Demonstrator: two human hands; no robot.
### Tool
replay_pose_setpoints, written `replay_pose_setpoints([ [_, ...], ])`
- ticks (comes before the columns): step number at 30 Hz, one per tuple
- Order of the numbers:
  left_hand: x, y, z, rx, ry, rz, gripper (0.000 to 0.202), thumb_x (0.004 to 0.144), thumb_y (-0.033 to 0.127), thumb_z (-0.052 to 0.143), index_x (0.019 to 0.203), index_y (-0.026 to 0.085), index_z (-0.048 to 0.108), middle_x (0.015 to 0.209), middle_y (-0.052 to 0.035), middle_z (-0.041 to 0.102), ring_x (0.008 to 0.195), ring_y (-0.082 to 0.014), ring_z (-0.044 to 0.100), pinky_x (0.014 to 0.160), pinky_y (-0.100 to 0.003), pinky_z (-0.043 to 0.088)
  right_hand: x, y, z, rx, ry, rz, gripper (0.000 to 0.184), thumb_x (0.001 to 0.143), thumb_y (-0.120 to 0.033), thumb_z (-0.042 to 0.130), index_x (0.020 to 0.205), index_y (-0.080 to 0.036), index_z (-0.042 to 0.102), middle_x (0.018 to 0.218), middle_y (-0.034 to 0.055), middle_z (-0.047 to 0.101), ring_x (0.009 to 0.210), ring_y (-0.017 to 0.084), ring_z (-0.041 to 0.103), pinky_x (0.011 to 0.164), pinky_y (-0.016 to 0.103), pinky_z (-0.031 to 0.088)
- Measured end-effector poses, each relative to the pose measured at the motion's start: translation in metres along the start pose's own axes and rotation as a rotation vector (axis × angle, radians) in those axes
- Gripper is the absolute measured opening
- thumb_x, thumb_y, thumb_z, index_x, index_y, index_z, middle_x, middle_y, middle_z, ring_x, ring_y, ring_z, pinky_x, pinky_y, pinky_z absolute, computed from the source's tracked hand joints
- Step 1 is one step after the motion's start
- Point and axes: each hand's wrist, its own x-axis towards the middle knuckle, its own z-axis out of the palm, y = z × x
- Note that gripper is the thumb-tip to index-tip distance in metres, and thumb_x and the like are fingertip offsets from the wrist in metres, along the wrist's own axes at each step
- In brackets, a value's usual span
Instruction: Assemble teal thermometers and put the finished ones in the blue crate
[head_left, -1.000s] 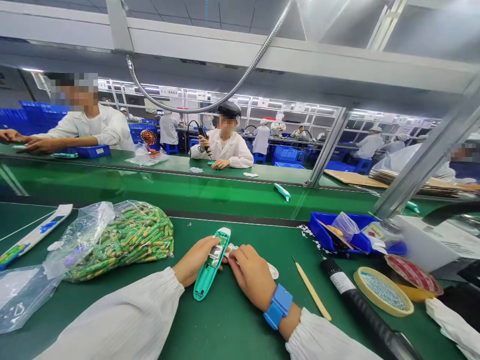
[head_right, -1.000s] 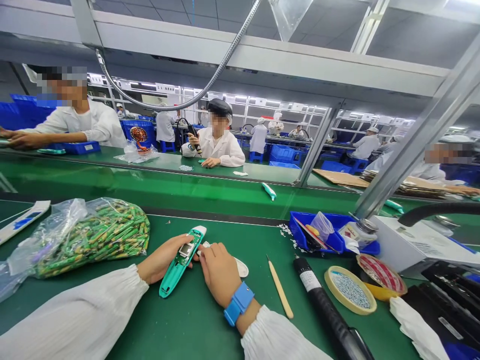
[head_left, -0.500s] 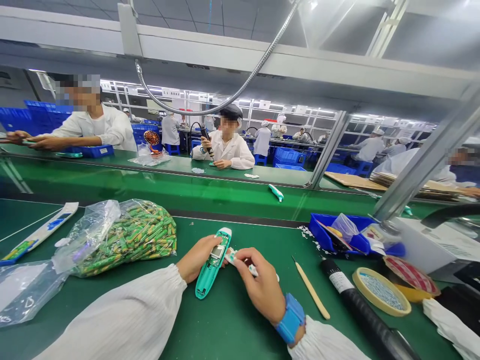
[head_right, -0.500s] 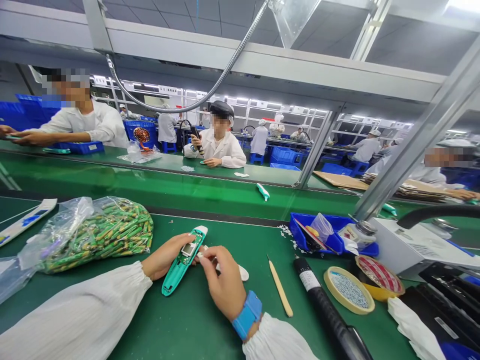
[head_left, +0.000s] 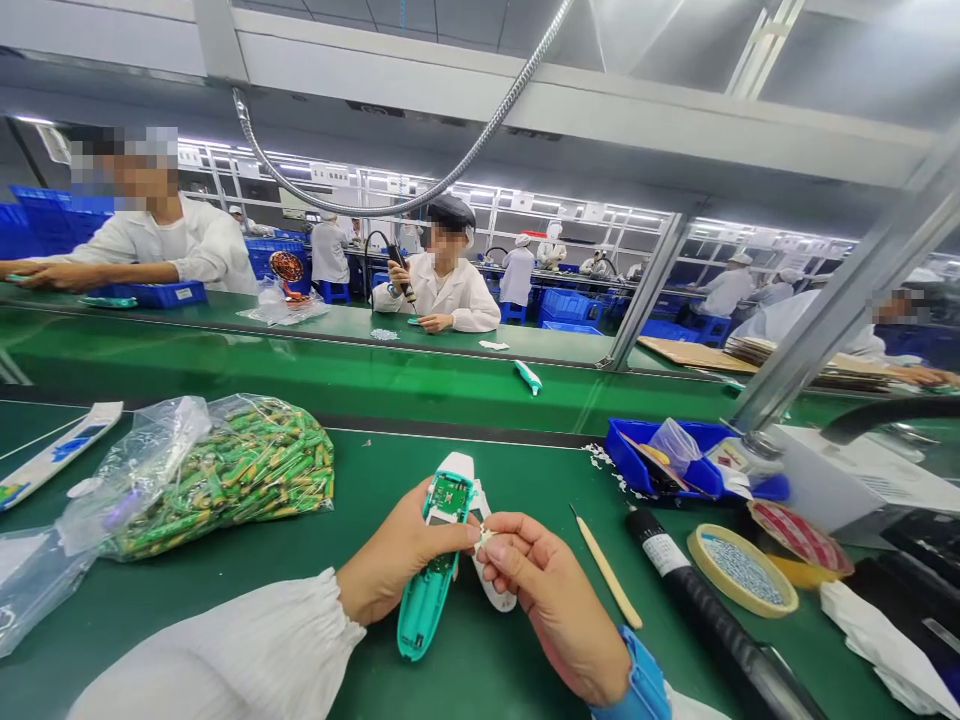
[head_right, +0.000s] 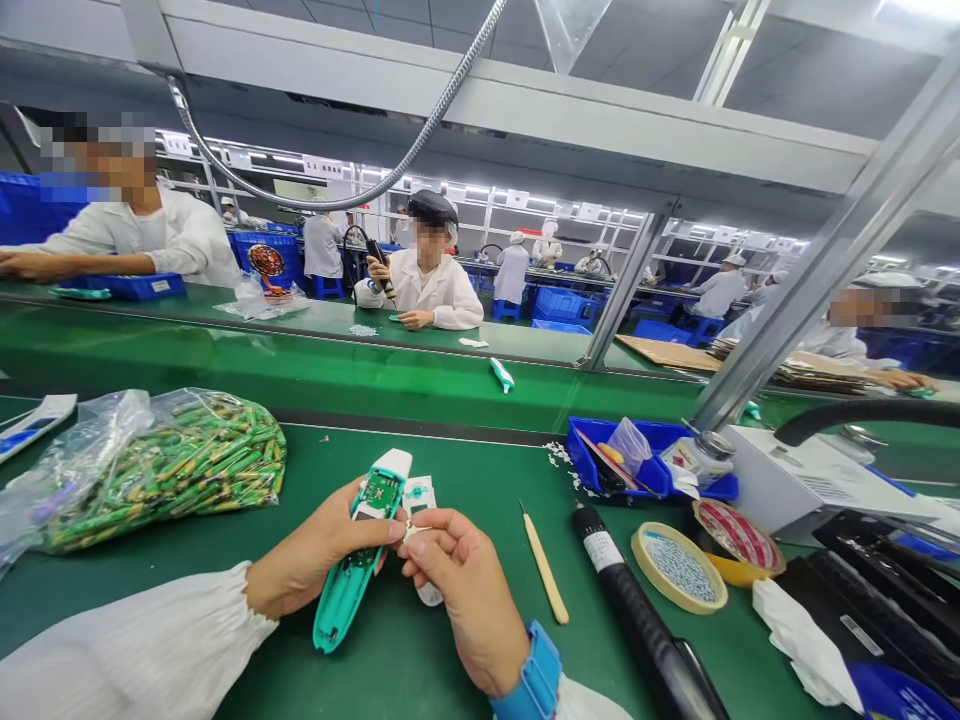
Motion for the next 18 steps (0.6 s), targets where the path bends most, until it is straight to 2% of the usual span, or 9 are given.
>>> replay_pose_setpoints([
  [6,-0.001,0.003,-0.002,0.034,-0.031,0.061,0.025,0.065,0.018,0.071,0.080,0.017,0.051,0.069,0.0044,0.060,0.062,-0.0077,0.052,0.061,-0.019,0.043,0.002,0.002,0.000,0.125,-0.003,0.081,0.041,0.062,-0.031,0.078,0.090,-0.013,0.054,0.065,0.0002,0.060,0.056,0.007,0.049,0.052,0.017,0.037],
  [11,-0.002,0.000,0.000,0.228,0.065,0.174,0.030,0.068,0.021,0.068,0.092,0.019,0.051,0.076,0.0037,0.062,0.071,-0.0107,0.056,0.071,-0.022,0.044,0.005,0.004,-0.003,0.243,0.013,0.201,0.050,0.059,-0.026,0.079,0.096,-0.012,0.048,0.066,-0.0001,0.060,0.052,0.004,0.049,0.050,0.014,0.036],
  [15,-0.005,-0.010,-0.002,0.561,0.124,0.376,0.025,0.074,0.024,0.061,0.098,0.021,0.051,0.081,0.0018,0.062,0.071,-0.0126,0.056,0.066,-0.020,0.043,0.006,0.002,-0.005,0.304,0.026,0.283,0.053,0.054,-0.021,0.079,0.096,-0.012,0.047,0.064,-0.0007,0.059,0.050,0.003,0.049,0.048,0.012,0.037],
  [18,-0.008,-0.016,-0.007,0.795,0.032,0.596,0.021,0.074,0.015,0.057,0.093,0.023,0.055,0.080,0.0015,0.062,0.069,-0.0126,0.055,0.063,-0.020,0.041,0.005,0.002,-0.005,0.325,0.023,0.300,0.045,0.053,-0.021,0.076,0.088,-0.013,0.049,0.058,-0.0030,0.055,0.046,0.003,0.046,0.045,0.012,0.035],
])
